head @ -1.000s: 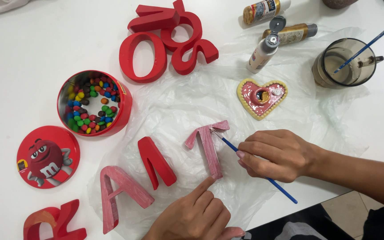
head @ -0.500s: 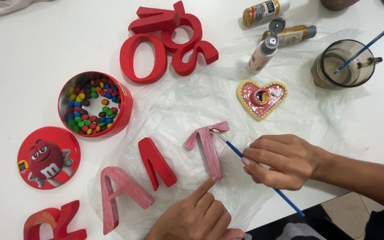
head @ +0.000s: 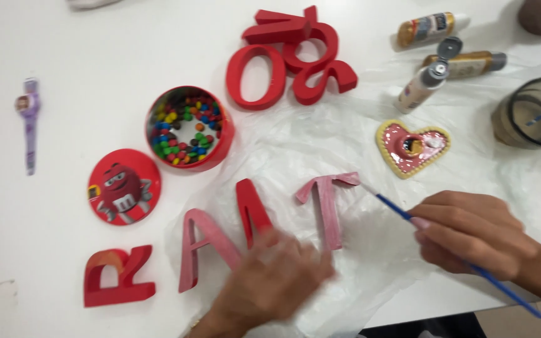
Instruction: Painting decorative wooden or foam letters with pink paint using a paintbrush.
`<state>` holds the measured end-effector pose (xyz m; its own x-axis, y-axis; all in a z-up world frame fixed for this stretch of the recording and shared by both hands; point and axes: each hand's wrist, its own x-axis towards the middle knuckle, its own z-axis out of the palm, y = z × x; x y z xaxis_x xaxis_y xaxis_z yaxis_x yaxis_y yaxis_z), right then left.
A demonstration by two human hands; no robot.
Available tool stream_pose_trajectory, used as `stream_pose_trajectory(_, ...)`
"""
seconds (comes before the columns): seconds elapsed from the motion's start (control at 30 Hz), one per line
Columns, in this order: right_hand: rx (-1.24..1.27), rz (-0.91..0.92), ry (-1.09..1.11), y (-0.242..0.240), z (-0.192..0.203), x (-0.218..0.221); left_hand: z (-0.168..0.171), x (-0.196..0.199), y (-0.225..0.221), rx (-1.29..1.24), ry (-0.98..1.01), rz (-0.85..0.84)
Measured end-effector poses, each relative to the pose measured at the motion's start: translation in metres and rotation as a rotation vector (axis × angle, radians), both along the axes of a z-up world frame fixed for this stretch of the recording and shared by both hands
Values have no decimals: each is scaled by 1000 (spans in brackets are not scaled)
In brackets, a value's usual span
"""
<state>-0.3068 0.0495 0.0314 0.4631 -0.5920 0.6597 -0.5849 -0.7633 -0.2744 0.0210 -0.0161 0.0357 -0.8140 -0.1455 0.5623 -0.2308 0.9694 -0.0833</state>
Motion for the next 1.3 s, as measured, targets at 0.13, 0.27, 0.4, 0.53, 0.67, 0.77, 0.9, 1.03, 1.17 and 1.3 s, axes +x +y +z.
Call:
stream_pose_trajectory(0.13,5,-53,-17,11,-7,-19,32,33,-22,361,-141,460)
stream_pose_trajectory(0.27,76,-98,5,24,-11,-30,19,43,-24,465,-311,537)
stream_pose_trajectory(0.4,-67,-147,-187,20,-11,-14,12,40,-27,494,-296,445)
stream_pose_trajectory(0.53,5,-215,-223,42,-5,-31,31,31,-13,517,-229,396)
stream_pose_trajectory(0.67,224,-375,-357,67,-8,-45,27,13,38,712,-82,367)
stream_pose_trajectory(0.77,228,-421,-566,77,-23,-40,-1,-6,77,645,-163,504)
stream_pose_trajectory(0.9,292,-385,-806,92,-42,-33,-21,-6,102,461,-178,717)
stream_pose_trajectory(1.03,241,-365,-825,101,-53,-20,-8,26,95,479,-263,809)
stream_pose_trajectory(1.17,181,-358,-790,100,-56,-10,28,21,87,544,-287,576)
stream_pose_trajectory(1.3,171,-335,-787,104,-59,-11,13,13,70,290,-385,590)
